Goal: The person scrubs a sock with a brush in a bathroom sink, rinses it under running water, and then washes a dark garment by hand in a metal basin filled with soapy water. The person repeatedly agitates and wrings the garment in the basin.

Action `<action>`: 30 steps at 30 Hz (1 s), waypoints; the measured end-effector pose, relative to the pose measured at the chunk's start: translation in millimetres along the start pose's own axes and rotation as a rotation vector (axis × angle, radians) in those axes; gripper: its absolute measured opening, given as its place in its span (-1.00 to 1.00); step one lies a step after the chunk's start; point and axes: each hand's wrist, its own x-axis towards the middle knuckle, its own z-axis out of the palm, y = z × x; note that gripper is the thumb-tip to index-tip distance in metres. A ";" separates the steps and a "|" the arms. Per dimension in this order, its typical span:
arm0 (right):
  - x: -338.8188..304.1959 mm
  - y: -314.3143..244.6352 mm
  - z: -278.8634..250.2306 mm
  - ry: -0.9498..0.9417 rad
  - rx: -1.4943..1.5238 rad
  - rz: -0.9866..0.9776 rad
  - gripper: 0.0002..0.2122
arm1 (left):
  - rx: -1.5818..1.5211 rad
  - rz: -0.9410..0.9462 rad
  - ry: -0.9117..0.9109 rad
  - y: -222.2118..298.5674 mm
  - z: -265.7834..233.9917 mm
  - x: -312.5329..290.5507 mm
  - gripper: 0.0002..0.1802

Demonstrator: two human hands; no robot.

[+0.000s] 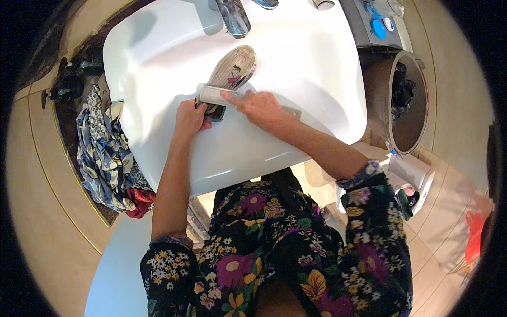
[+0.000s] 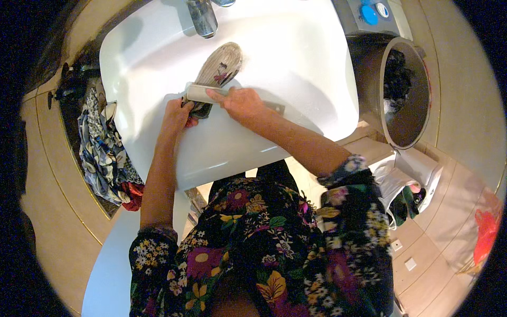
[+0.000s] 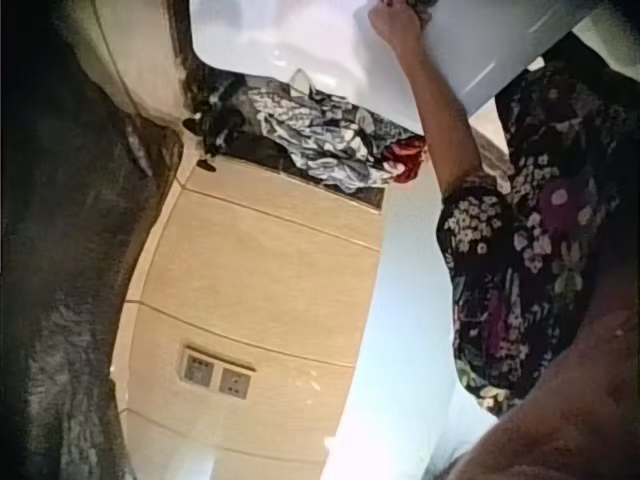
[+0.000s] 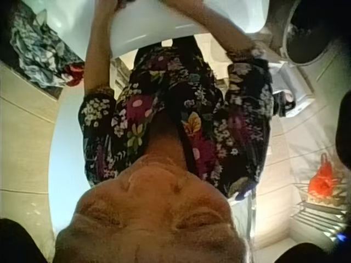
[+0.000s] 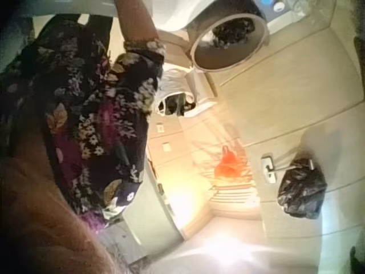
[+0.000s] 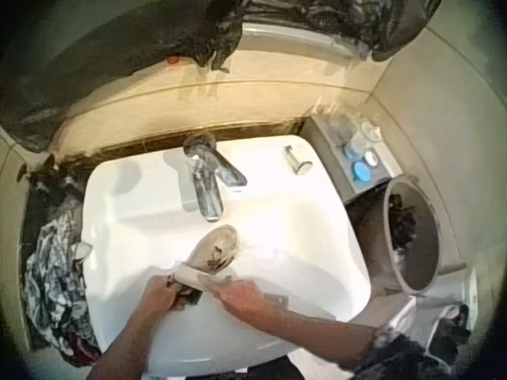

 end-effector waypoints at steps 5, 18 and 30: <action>-15.3 67.7 -46.0 0.167 -0.137 0.248 -0.63 | 0.049 0.082 -0.057 15.0 6.8 0.2 -0.75; -7.0 63.5 -13.0 0.224 -0.118 0.248 -0.50 | 0.091 0.014 -0.122 13.8 -1.8 -1.9 -0.78; -107.2 50.7 -59.0 -0.046 0.533 0.221 -0.61 | 0.591 0.510 0.732 61.1 -9.0 -16.6 -0.69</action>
